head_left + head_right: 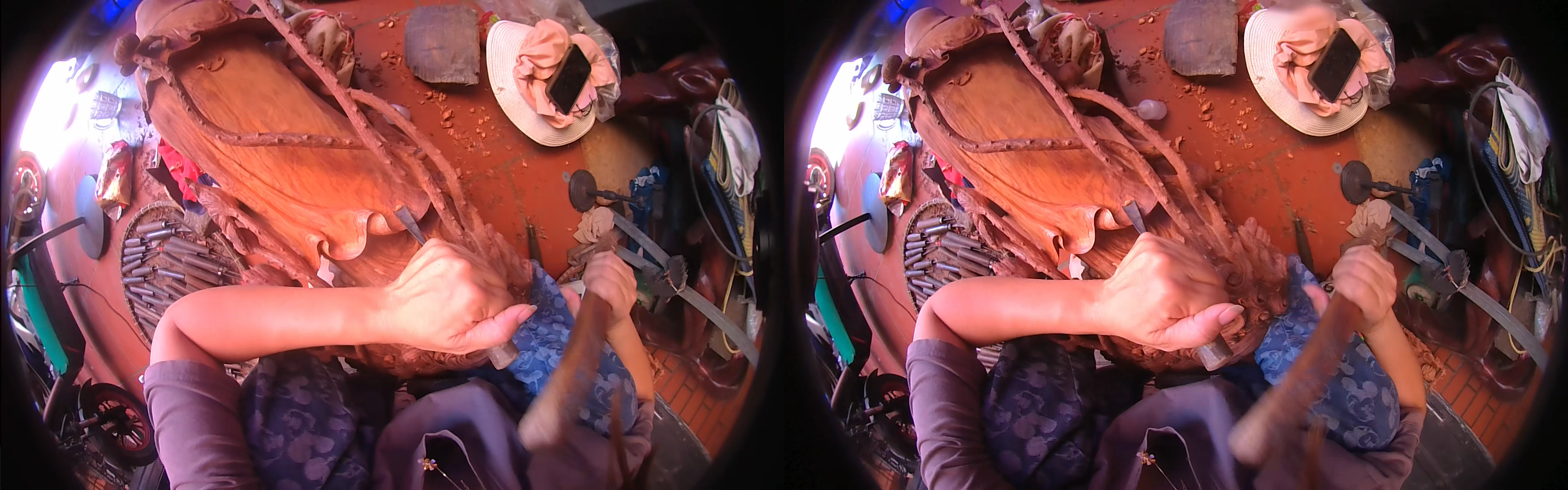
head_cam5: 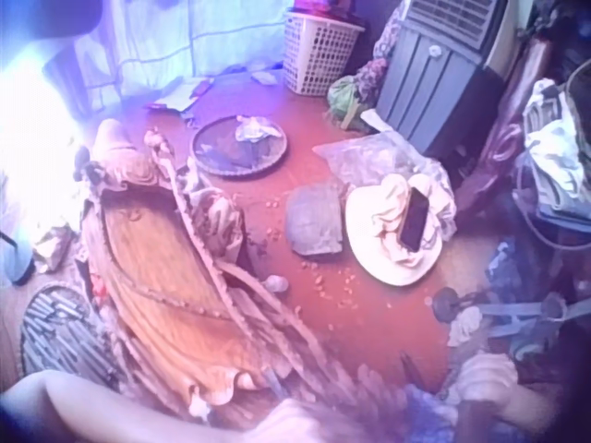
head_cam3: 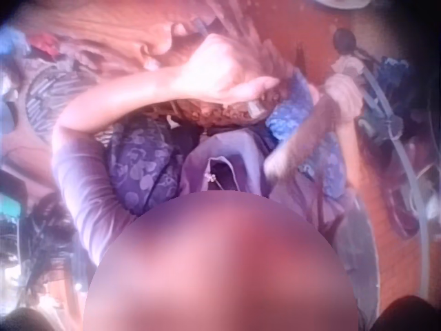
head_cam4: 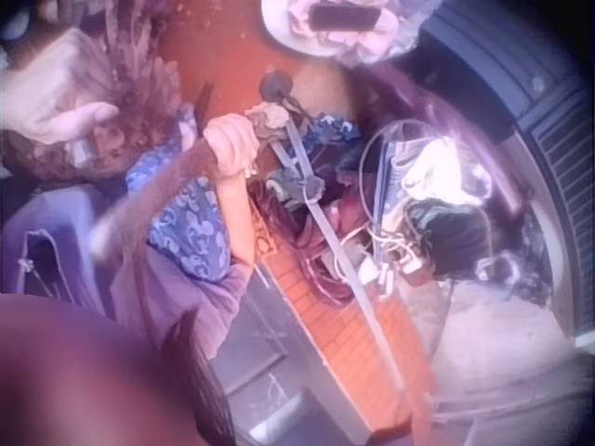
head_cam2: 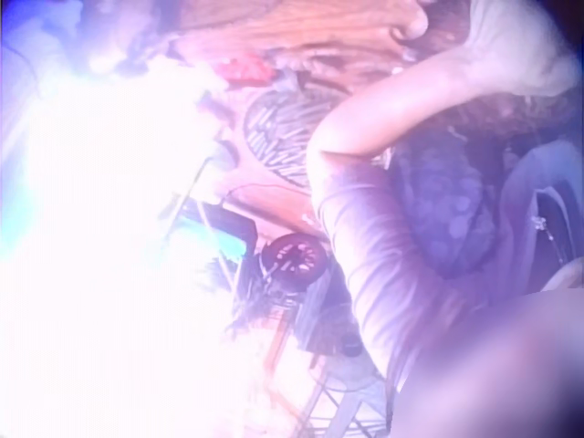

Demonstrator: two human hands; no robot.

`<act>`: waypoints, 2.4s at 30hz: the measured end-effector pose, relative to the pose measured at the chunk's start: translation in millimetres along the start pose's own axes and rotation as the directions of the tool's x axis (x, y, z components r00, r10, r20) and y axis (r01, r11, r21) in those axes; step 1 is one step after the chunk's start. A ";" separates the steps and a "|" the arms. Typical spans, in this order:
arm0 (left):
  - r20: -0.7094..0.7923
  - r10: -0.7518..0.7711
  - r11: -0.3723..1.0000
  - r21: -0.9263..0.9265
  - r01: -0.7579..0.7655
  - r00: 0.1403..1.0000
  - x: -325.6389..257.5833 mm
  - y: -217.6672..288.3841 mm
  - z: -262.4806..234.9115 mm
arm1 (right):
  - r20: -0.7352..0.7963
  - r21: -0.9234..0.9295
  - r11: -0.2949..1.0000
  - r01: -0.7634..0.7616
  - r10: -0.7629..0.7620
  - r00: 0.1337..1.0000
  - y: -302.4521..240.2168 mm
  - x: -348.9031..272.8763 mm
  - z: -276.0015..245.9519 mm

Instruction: The person carves a large wooden piece using a chisel and mallet, repeatedly striking the chisel to shape the wood. The person occasionally pauses to adjust the chisel or clear wood shavings from the work area.

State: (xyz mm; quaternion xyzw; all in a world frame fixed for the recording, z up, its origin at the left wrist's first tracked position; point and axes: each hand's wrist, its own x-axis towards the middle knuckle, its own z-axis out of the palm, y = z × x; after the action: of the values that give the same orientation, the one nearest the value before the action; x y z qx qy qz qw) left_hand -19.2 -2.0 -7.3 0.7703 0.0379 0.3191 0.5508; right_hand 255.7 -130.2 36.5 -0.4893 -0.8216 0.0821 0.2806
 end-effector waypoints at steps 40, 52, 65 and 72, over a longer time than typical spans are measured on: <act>-0.058 -0.091 0.994 -0.066 0.087 0.994 6.7 16.4 -2.4 | 0.046 -0.024 0.989 -0.149 0.150 0.988 -3.1 12.5 8.7; -0.019 -0.004 0.999 -0.039 0.003 1.000 1.7 8.4 0.3 | 0.034 0.041 0.999 -0.004 0.002 0.999 -6.4 6.6 -4.3; 0.061 -0.004 1.000 0.010 0.004 0.998 -5.6 1.7 -3.5 | 0.062 -0.132 0.991 0.005 0.003 0.998 -1.3 8.1 3.8; 0.038 0.029 1.000 -0.002 -0.029 0.999 -4.7 -2.5 -1.0 | 0.030 -0.145 0.989 0.024 -0.020 0.999 0.1 5.3 3.1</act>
State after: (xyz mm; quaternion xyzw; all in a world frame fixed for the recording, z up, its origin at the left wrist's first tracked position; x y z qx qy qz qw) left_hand -22.7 -2.2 -11.4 0.7763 0.0161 0.3122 0.5474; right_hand 252.2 -125.1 35.9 -0.4982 -0.8347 0.0256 0.2333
